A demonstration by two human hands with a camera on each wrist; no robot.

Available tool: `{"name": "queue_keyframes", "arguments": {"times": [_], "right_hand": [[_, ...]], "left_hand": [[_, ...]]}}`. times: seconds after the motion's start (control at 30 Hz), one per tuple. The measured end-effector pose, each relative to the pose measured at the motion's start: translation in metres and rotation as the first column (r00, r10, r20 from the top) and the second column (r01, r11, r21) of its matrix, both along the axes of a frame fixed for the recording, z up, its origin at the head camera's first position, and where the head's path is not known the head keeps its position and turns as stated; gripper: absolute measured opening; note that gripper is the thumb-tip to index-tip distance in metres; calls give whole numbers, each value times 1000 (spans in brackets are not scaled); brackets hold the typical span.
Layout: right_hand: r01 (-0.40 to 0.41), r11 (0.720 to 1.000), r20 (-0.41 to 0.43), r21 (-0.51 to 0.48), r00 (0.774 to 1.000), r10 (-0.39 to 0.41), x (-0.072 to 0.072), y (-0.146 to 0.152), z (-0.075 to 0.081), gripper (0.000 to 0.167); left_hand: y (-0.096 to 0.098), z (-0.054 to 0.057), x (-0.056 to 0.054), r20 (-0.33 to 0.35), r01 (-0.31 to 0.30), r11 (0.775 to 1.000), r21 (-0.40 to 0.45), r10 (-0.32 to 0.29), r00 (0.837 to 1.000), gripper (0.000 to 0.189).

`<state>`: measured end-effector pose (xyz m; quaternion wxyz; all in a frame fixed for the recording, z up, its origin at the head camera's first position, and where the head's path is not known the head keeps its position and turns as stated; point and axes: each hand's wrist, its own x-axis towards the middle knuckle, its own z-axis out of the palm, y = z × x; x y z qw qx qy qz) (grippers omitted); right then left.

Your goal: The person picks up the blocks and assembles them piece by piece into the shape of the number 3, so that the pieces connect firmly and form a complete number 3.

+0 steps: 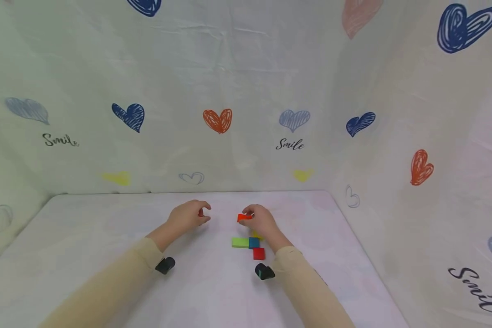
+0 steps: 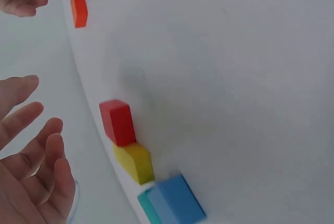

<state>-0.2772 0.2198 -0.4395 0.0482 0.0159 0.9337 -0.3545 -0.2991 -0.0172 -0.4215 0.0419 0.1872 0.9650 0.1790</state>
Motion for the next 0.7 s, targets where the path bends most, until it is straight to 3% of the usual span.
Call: {"name": "queue_keyframes", "arguments": {"times": [0.23,0.43,0.6,0.7], "right_hand": [[-114,993,-24,-31,993,114,15,-14,2,32],[-205,978,-41,-46,978,204,31,-22,0,31],[-289,955,-63,-62,956,286,42,-32,-2,31],[-338,941,-53,-24,940,337,46,-40,-5,30]], "left_hand": [[-25,3,12,21,-56,998,4,56,998,37],[-43,-3,21,53,-117,993,-14,117,992,37],[-58,-10,24,72,-149,989,-6,149,986,39],[-66,-12,25,68,-157,987,-15,158,985,39]]}}
